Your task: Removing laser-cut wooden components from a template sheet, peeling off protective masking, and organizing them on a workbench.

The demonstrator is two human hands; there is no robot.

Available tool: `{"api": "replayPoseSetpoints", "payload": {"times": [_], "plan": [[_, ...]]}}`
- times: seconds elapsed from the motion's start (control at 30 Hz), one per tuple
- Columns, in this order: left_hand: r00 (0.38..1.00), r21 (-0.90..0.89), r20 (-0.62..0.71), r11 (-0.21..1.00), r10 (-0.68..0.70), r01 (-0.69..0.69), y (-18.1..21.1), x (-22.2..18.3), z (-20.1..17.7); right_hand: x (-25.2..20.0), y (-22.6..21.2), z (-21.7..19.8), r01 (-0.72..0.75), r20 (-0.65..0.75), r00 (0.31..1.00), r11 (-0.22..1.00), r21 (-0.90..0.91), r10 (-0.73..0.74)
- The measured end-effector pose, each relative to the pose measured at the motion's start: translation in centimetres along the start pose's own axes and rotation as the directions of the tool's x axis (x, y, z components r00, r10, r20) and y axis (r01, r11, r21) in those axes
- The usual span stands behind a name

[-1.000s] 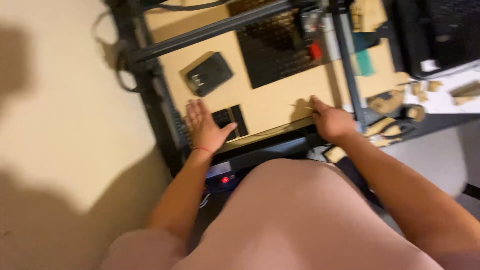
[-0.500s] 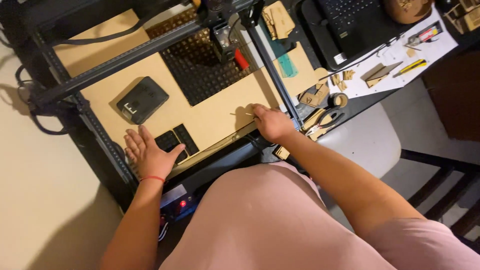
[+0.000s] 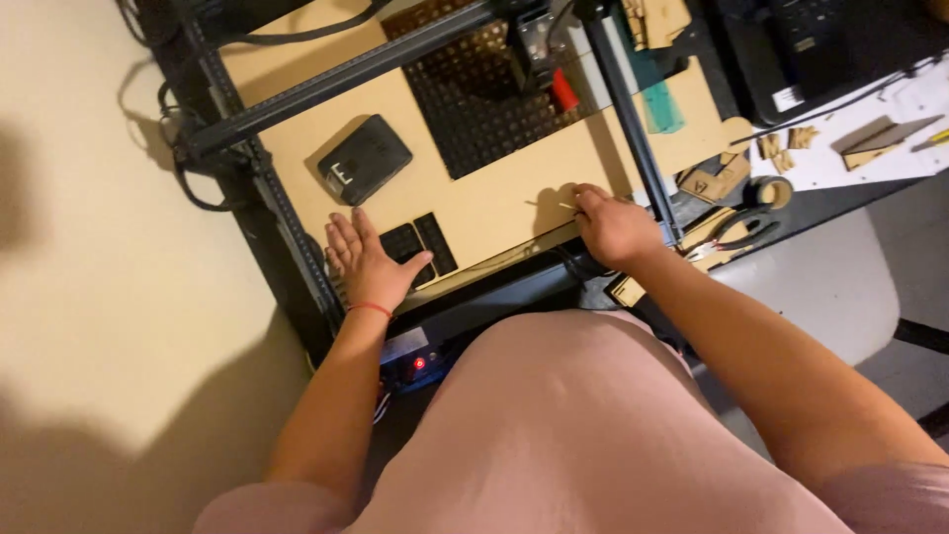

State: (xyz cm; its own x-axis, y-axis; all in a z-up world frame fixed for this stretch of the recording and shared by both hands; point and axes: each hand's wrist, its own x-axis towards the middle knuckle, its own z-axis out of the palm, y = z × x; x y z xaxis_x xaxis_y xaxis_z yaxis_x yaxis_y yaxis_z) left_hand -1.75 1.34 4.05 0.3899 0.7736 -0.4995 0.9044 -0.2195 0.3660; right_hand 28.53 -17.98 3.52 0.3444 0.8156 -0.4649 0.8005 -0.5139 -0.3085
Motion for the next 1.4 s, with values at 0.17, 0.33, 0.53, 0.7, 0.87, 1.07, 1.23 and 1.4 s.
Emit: {"api": "replayPoseSetpoints", "payload": {"times": [0.17, 0.33, 0.53, 0.7, 0.87, 1.07, 1.23, 1.4], "plan": [[1.000, 0.042, 0.005, 0.999, -0.006, 0.006, 0.0, 0.1, 0.3, -0.5, -0.1, 0.4, 0.006, -0.085, 0.996, 0.998, -0.063, -0.012], [1.000, 0.030, -0.006, 1.000, -0.008, 0.008, -0.3, 0.3, 0.2, 0.1, 0.0, 1.3, 0.007, -0.107, 0.994, 0.995, -0.101, -0.018], [0.999, 0.046, 0.046, 0.999, -0.013, 0.011, -0.5, 0.5, 0.1, 0.0, 0.2, 2.5, -0.029, -0.185, 0.983, 0.990, -0.137, 0.003], [0.993, 0.125, 0.112, 0.991, 0.041, -0.055, 1.2, 0.0, -0.2, 0.1, 0.8, 3.5, -0.165, -0.310, 0.943, 0.978, -0.131, 0.118], [0.985, 0.156, 0.141, 0.981, 0.095, -0.117, 3.3, -0.4, 1.5, 0.6, 1.8, 4.3, -0.183, -0.351, 0.926, 0.979, -0.087, 0.141], [0.983, 0.121, 0.170, 0.988, 0.075, -0.096, 3.7, -0.6, 0.9, 0.1, 1.3, 3.7, -0.149, -0.332, 0.938, 0.979, -0.136, 0.097], [0.981, 0.120, 0.174, 0.987, 0.085, -0.107, 3.0, -0.7, 0.8, 0.1, 0.7, 3.3, -0.186, -0.320, 0.940, 0.965, -0.187, 0.119], [0.986, 0.095, 0.123, 0.987, 0.114, -0.126, 4.6, -1.2, -0.3, 0.3, 0.4, 2.4, -0.391, -0.014, 0.919, 0.917, 0.072, 0.393]]}}
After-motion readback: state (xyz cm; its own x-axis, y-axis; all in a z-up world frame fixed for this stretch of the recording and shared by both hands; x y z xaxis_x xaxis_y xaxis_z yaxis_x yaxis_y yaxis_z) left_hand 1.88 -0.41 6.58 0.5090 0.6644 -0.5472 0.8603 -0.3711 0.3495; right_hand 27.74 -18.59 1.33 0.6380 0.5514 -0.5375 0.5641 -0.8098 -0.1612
